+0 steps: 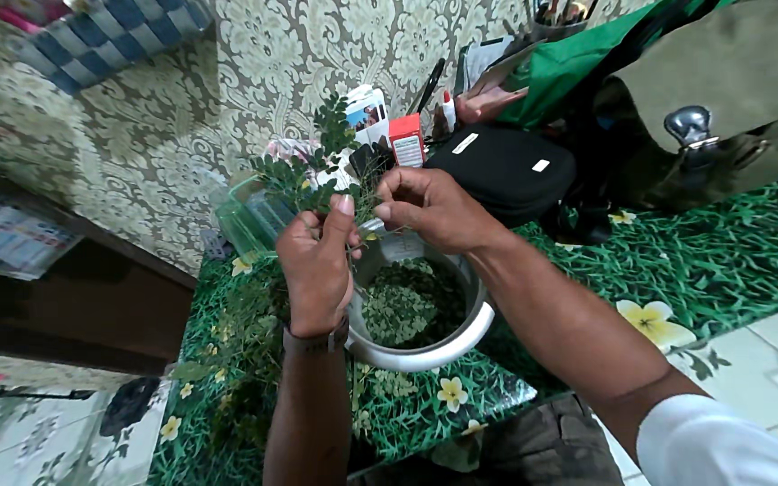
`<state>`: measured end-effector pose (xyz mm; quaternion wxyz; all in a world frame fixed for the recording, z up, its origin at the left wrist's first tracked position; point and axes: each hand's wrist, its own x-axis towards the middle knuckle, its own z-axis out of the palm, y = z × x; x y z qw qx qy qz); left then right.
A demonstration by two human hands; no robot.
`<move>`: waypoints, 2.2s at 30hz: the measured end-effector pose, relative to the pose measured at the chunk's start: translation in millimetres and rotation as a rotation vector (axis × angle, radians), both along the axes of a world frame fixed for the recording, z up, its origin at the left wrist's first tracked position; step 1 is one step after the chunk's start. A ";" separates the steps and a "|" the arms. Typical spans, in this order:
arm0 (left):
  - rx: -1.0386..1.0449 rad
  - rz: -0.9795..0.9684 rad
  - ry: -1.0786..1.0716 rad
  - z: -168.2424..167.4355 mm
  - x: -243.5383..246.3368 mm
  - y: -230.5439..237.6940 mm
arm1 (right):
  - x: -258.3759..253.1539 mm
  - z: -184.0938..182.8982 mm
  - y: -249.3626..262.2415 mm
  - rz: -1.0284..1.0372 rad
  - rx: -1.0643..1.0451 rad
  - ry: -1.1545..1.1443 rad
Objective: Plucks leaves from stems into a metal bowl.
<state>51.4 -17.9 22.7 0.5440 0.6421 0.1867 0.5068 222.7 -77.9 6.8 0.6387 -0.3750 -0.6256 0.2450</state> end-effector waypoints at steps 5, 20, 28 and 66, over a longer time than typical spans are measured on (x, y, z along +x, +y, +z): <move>-0.013 0.008 -0.025 1.0 -1.0 3.2 | 5.1 -1.6 -0.3 -0.014 -0.022 0.019; -0.117 -0.212 0.001 -1.6 -0.4 6.7 | 7.3 1.8 2.6 -0.058 0.112 0.176; -0.134 -0.200 -0.060 -0.7 0.0 5.9 | 6.8 4.3 -5.5 0.009 -0.006 0.118; -0.286 -0.246 -0.117 -3.9 7.4 -0.6 | -1.4 -0.4 1.7 0.005 0.054 0.010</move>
